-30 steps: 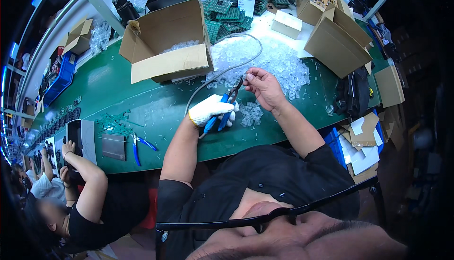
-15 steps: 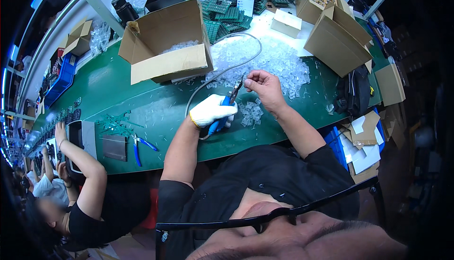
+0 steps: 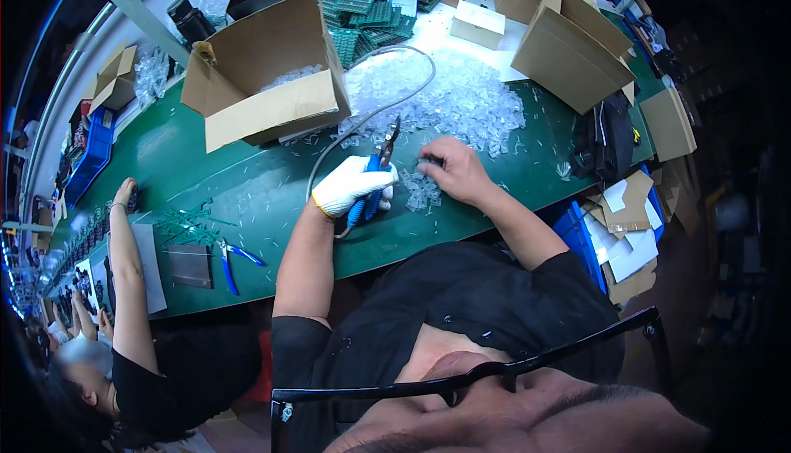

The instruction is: Assembling and preparing electronic components using pliers at a production workbench.

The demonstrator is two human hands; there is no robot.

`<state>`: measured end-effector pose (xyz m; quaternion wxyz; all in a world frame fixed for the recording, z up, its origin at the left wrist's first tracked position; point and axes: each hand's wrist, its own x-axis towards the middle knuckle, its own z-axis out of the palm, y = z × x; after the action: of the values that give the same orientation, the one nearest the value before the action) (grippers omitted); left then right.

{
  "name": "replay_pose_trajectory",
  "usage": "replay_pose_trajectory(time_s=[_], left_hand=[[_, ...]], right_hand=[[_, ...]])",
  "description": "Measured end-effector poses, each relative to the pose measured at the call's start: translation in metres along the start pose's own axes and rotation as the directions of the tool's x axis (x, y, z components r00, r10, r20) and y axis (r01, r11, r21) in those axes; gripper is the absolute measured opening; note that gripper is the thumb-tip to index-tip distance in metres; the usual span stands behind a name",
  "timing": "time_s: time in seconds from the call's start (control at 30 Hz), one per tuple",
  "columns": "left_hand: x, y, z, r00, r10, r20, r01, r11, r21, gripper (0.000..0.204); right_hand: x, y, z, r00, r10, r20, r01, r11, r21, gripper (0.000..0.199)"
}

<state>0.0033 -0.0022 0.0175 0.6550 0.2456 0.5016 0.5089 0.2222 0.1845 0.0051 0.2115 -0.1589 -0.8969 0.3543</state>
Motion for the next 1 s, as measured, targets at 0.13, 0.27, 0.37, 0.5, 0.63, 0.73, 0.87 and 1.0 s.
replay_pose_trajectory(time_s=[0.13, 0.27, 0.37, 0.5, 0.63, 0.73, 0.87, 1.0], left_hand=[[0.001, -0.003, -0.002, 1.0, 0.009, 0.007, -0.009, 1.0, 0.001, 0.032], [0.002, -0.006, -0.004, 1.0, 0.009, 0.025, -0.009, 1.0, 0.001, 0.035], [0.003, -0.005, -0.002, 0.999, -0.002, 0.032, 0.002, 1.0, 0.012, 0.036], [0.002, -0.008, -0.004, 0.999, -0.002, 0.036, 0.002, 1.0, 0.003, 0.039], [0.0, -0.006, -0.004, 0.999, 0.0, 0.042, 0.0, 1.0, 0.01, 0.04], [0.002, -0.008, -0.008, 0.998, 0.004, 0.058, -0.005, 1.0, 0.014, 0.04], [0.001, -0.006, -0.008, 0.997, 0.01, 0.074, -0.01, 1.0, 0.002, 0.041], [0.002, -0.005, -0.006, 0.997, 0.0, 0.078, 0.001, 1.0, -0.01, 0.041]], right_hand=[[-0.008, 0.002, -0.009, 0.99, 0.023, -0.141, -0.029, 0.999, -0.039, 0.019], [0.004, 0.017, -0.025, 0.981, 0.07, -0.183, -0.11, 0.969, -0.222, 0.021], [0.01, 0.031, -0.025, 0.986, -0.012, -0.164, -0.048, 0.933, -0.355, 0.022], [0.012, 0.024, -0.028, 0.987, 0.04, -0.157, -0.098, 0.919, -0.381, 0.024], [-0.001, 0.026, -0.04, 0.979, 0.091, -0.184, -0.15, 0.93, -0.335, 0.026], [-0.01, 0.026, -0.043, 0.973, 0.143, -0.183, -0.195, 0.931, -0.308, 0.025], [-0.011, 0.025, -0.038, 0.975, 0.141, -0.172, -0.189, 0.934, -0.304, 0.025], [-0.009, 0.032, -0.031, 0.97, 0.166, -0.178, -0.215, 0.926, -0.31, 0.027]])
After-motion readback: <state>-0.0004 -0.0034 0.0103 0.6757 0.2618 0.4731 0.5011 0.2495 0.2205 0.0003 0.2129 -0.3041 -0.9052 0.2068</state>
